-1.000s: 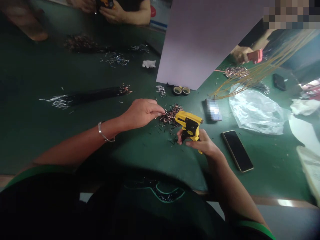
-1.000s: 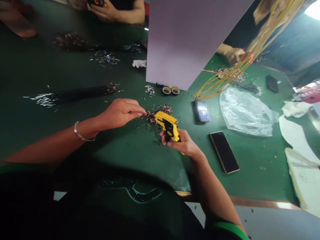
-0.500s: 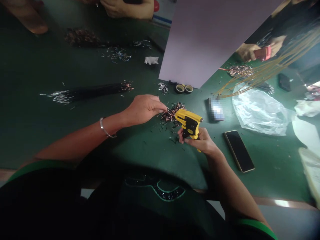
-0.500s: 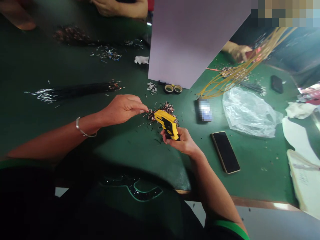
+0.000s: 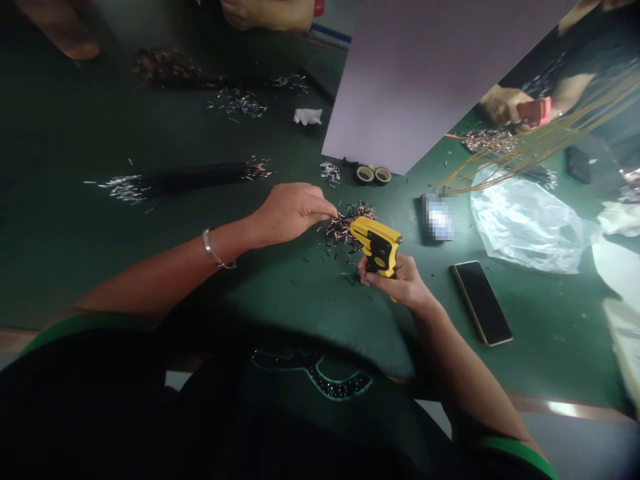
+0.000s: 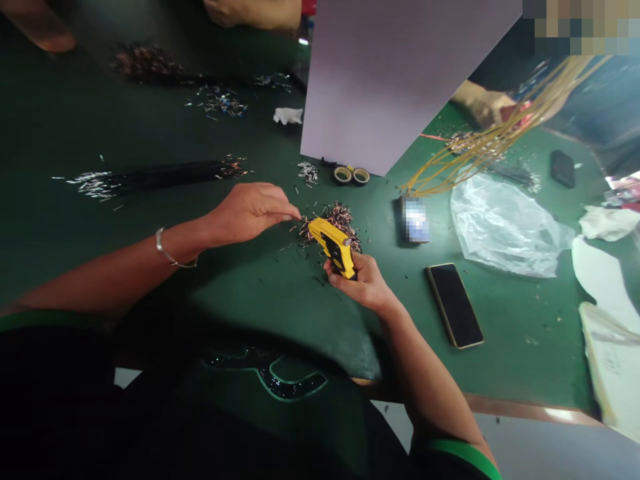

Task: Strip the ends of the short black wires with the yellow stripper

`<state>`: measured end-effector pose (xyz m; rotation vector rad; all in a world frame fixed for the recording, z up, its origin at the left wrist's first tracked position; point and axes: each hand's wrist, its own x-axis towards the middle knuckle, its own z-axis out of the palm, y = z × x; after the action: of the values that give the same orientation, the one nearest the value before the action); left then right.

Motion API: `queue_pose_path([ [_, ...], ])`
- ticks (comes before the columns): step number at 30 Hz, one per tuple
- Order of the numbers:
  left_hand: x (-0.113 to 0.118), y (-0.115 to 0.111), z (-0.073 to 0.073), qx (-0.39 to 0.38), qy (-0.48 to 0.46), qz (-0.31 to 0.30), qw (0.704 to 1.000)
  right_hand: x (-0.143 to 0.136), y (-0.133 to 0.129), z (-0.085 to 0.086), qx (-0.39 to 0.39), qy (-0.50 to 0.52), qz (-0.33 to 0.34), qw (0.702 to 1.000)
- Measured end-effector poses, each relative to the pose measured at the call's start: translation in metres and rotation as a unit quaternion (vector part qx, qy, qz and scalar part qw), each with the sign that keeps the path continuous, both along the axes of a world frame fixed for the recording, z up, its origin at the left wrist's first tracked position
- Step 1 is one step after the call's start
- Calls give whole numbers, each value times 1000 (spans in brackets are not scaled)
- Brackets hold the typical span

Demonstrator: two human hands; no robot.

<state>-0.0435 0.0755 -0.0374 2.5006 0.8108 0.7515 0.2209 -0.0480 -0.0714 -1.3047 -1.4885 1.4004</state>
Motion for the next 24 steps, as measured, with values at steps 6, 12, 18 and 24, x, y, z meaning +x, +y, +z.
queue_pose_path([
  [6,-2,0,1,30,11,3,999,-5,-3,3,28,-48,1,998],
  [12,-2,2,-2,59,30,8,998,-7,-4,2,39,-71,4,997],
  [18,-1,6,-6,57,25,15,998,-8,-4,-2,45,-68,-4,997],
  [24,1,10,-10,71,9,14,997,-10,-1,-3,21,-52,-11,998],
])
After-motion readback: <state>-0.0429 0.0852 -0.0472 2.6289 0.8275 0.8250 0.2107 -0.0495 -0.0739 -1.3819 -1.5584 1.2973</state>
